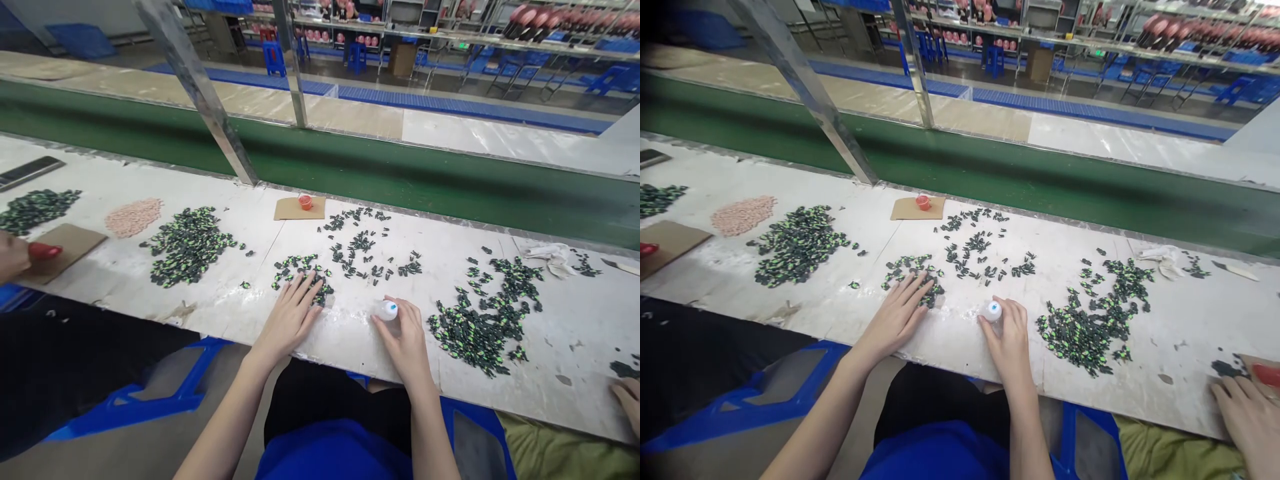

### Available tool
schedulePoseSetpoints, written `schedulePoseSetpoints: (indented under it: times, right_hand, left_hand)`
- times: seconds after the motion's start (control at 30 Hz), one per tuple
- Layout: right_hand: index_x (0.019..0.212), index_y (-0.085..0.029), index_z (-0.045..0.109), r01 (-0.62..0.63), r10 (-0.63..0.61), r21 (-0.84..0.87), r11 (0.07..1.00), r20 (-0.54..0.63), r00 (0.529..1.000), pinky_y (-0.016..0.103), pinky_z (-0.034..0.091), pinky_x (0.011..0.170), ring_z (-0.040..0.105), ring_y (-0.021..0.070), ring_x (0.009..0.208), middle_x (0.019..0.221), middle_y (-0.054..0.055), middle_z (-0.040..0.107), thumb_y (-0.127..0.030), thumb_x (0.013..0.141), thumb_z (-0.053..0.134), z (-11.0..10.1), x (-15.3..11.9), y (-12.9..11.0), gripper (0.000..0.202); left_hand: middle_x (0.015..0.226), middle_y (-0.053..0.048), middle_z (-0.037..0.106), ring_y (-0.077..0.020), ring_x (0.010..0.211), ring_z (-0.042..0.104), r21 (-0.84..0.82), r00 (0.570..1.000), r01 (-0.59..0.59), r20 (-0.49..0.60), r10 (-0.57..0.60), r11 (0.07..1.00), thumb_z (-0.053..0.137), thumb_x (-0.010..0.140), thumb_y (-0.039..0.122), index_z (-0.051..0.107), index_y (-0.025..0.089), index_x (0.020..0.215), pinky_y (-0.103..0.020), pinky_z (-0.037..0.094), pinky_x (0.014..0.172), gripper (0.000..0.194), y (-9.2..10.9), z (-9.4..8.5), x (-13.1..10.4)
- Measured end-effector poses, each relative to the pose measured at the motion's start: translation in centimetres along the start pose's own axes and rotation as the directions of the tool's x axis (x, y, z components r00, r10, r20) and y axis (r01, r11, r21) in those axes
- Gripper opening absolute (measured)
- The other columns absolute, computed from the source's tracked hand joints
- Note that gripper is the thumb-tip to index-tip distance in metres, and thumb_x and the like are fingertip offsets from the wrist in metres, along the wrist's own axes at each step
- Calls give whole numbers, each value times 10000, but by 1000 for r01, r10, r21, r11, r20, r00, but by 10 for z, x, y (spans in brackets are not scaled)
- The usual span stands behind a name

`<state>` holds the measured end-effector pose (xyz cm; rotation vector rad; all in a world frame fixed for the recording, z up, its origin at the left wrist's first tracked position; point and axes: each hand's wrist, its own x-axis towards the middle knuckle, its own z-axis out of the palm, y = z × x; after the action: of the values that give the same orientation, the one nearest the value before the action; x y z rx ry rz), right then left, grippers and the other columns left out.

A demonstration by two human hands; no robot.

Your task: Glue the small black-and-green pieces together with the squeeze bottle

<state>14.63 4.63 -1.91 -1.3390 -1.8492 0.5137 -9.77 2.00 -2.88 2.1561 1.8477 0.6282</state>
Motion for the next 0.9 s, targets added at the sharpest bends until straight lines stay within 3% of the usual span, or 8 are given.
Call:
schedulePoseSetpoints:
  times: [0.2, 0.3, 0.37, 0.43, 0.53, 0.63, 0.77, 0.9]
  right_hand:
    - [980, -225, 531, -159, 149, 206, 965, 63, 987, 445, 494, 937, 609, 268, 1129, 1142, 119, 679, -383, 820, 645, -10, -8, -6, 252]
    - [906, -228, 528, -236, 217, 303, 924, 94, 972, 386, 539, 819, 680, 244, 966, 1008, 92, 729, -380, 785, 681, -18, -14, -9, 246]
    - [859, -219, 553, -281, 278, 344, 896, 59, 959, 335, 544, 699, 694, 228, 808, 878, 68, 737, -401, 726, 734, -23, -17, -9, 289]
    - [818, -204, 588, -299, 326, 385, 873, -5, 945, 298, 515, 600, 668, 211, 688, 762, 41, 717, -435, 667, 767, -27, -20, -6, 329]
    - [813, -180, 650, -294, 376, 471, 832, -88, 922, 275, 446, 506, 597, 181, 576, 673, 19, 672, -484, 687, 715, -34, -24, 1, 336]
    - [864, -165, 678, -290, 432, 602, 744, -102, 896, 266, 382, 446, 529, 159, 505, 603, 8, 614, -484, 758, 619, -39, -28, 7, 342]
    - [918, -175, 669, -282, 502, 707, 649, -119, 857, 242, 362, 444, 504, 126, 508, 678, 7, 614, -420, 718, 671, -40, -32, 6, 316]
    - [845, -160, 672, -232, 593, 771, 593, -224, 773, 225, 368, 477, 506, 107, 552, 748, 20, 638, -349, 620, 765, -36, -31, 3, 308]
  left_hand:
    - [1443, -26, 489, -268, 1415, 299, -85, 985, -113, 121, 123, 990, 285, 996, 327, 414, 322, 1405, -575, 175, 1137, 429, 14, -11, -4]
    - [1306, -48, 616, -277, 1332, 415, -86, 992, -123, -29, 121, 989, 371, 979, 319, 541, 296, 1292, -534, 275, 1080, 357, 16, -13, 7]
    - [1199, -69, 674, -278, 1209, 520, -44, 984, -108, -144, 101, 993, 451, 950, 296, 612, 260, 1194, -488, 363, 1000, 294, 15, -13, 22]
    - [1144, -76, 692, -273, 1111, 569, 28, 979, -109, -172, 112, 994, 460, 924, 185, 654, 242, 1110, -451, 414, 911, 274, 12, -14, 40]
    - [1094, -71, 700, -260, 1046, 590, 133, 982, -155, -92, 168, 979, 423, 843, 1, 683, 238, 1027, -409, 432, 836, 397, 5, -13, 64]
    - [907, -64, 705, -241, 887, 622, 167, 978, -207, 19, 207, 964, 461, 815, -8, 702, 219, 930, -379, 442, 762, 350, -1, -13, 77]
    - [864, -62, 658, -219, 818, 612, 157, 968, -245, -23, 252, 957, 459, 829, 12, 707, 211, 927, -356, 449, 733, 333, -1, -16, 73]
    - [900, -60, 640, -183, 798, 608, -49, 945, -306, -137, 297, 951, 443, 887, 78, 714, 224, 929, -308, 472, 689, 311, 20, -16, 54]
